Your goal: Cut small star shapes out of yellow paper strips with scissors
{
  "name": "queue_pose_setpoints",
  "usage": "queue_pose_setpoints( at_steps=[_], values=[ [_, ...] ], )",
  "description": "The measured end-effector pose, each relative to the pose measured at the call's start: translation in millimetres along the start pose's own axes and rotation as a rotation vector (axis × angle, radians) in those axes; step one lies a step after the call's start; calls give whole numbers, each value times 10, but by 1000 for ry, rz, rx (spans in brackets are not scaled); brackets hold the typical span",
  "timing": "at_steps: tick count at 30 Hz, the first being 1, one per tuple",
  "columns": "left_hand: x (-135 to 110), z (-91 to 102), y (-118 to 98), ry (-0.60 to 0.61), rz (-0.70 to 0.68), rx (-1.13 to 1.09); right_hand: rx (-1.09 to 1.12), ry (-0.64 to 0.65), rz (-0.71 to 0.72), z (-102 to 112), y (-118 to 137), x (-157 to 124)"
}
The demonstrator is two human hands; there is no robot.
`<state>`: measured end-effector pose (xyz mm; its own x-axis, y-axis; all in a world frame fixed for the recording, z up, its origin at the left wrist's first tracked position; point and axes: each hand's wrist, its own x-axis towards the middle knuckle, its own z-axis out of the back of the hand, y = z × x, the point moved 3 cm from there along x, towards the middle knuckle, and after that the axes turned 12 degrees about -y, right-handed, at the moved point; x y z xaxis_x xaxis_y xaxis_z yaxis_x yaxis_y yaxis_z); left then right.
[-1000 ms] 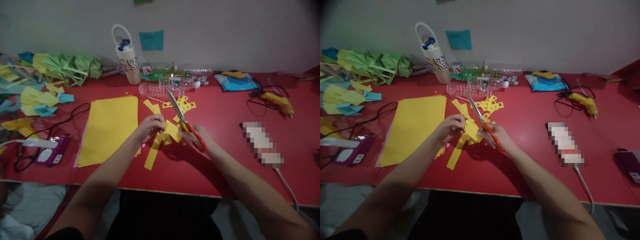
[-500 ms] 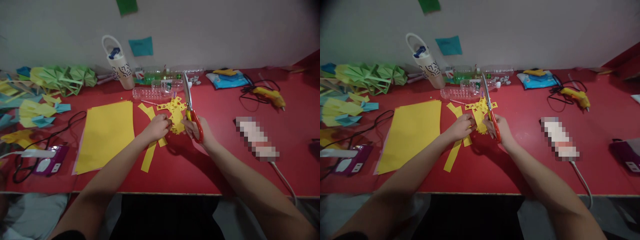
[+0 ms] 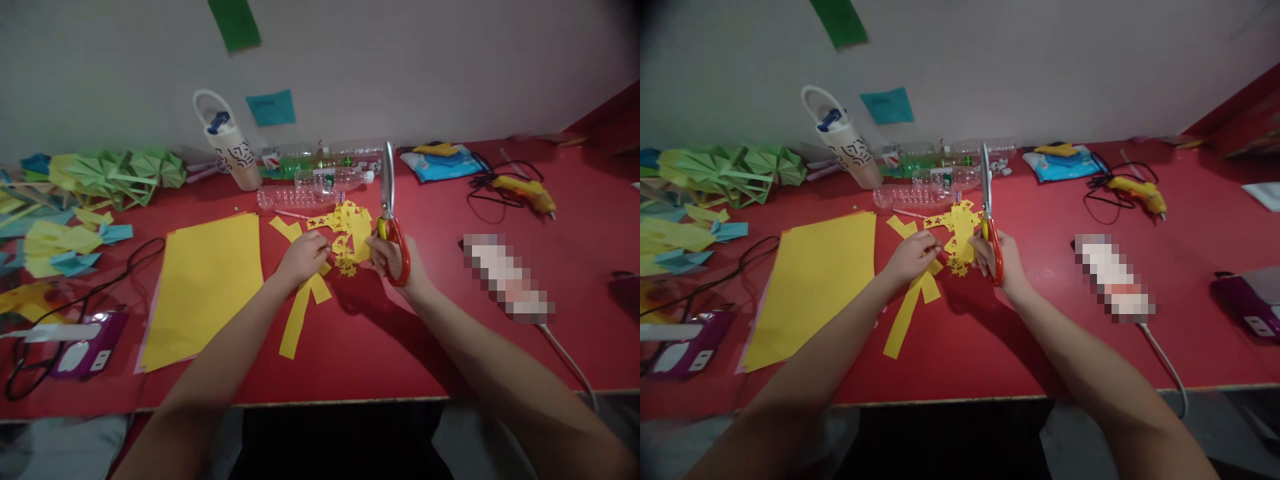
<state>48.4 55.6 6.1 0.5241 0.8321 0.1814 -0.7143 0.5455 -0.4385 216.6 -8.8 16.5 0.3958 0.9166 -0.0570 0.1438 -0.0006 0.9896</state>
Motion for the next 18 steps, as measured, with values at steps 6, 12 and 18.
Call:
queue_pose_setpoints(
  at_steps=[6,12,18],
  values=[
    [56,-87,140,15,-46,44,1,-11,20,24,-10,18],
    [242,-48,319,-55,21,84,-35,-27,-28,12,-12,2],
    [180,147,264,-129,55,10,1,-2,-43,6,0,2]
  ],
)
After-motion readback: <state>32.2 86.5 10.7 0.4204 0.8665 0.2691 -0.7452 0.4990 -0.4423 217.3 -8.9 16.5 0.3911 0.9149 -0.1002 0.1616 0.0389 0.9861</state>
